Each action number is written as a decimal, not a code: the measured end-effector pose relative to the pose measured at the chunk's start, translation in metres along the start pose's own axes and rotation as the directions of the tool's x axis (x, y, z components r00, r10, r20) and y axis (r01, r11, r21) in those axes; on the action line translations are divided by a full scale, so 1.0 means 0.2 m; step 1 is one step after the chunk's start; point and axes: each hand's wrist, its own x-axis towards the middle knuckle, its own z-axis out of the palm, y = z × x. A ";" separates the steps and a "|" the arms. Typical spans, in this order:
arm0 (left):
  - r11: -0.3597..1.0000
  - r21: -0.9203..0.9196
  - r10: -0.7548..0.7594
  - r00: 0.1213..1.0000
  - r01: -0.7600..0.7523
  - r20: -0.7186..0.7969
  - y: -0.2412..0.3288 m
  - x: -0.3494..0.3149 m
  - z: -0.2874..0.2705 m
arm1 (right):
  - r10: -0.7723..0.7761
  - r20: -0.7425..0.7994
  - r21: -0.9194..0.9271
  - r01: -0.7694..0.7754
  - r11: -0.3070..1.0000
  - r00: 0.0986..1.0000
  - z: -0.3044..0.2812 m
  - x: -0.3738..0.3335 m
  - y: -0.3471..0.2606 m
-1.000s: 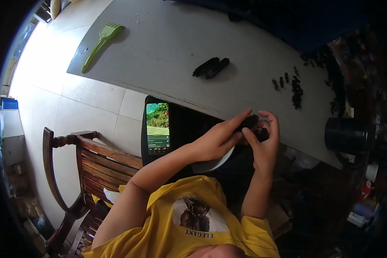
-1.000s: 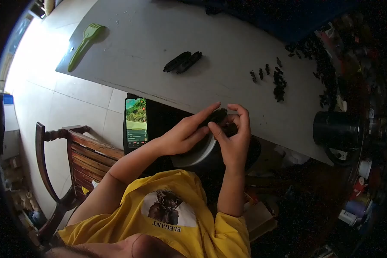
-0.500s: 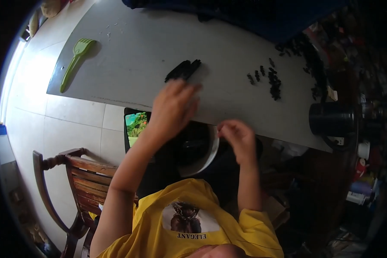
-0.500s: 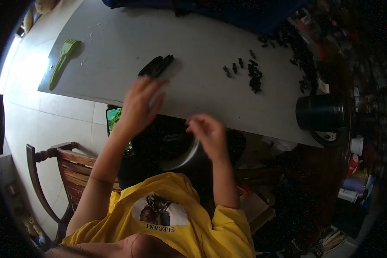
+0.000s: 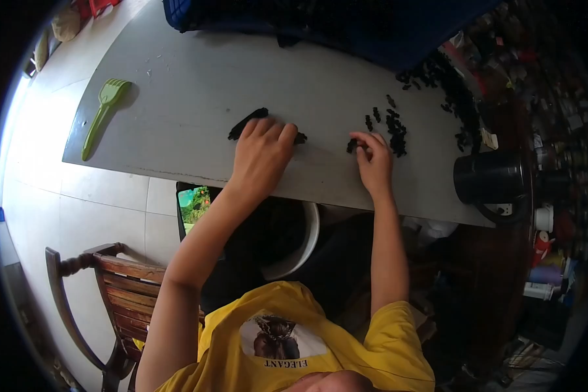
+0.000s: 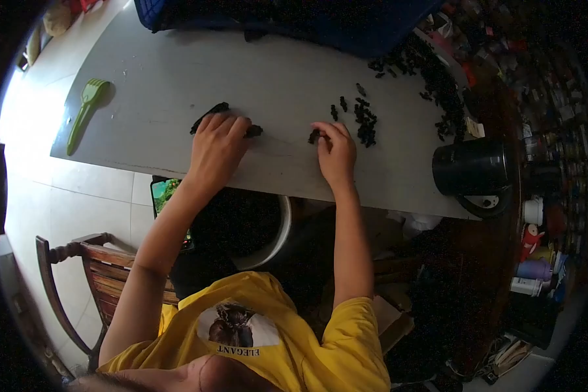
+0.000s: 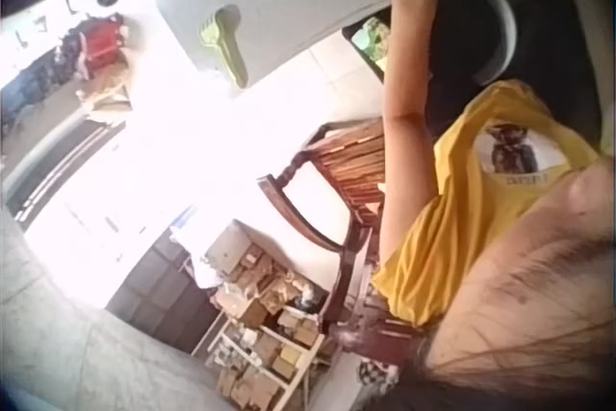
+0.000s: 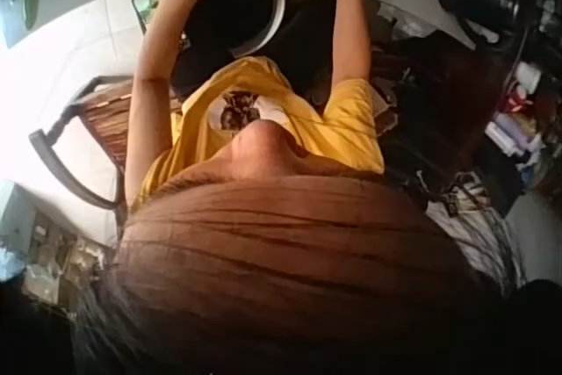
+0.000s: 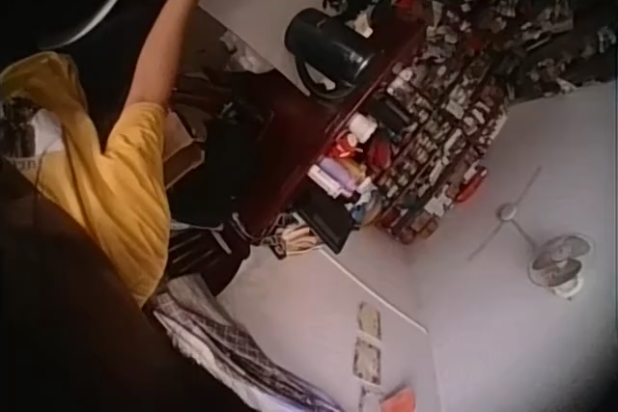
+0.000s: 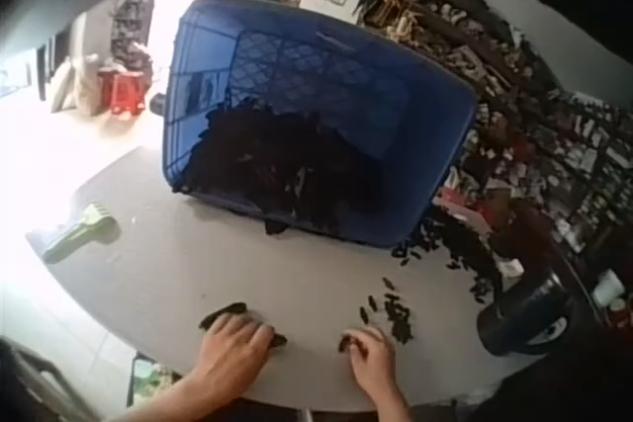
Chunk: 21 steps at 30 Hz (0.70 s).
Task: Manually removing debris or tabs from small black rubber/plastic components.
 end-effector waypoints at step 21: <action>-0.056 -0.808 -0.255 0.774 0.586 0.579 0.18 -0.21 -0.09 | 0.287 0.461 0.703 -0.543 0.459 0.840 0.04 -0.29 -0.43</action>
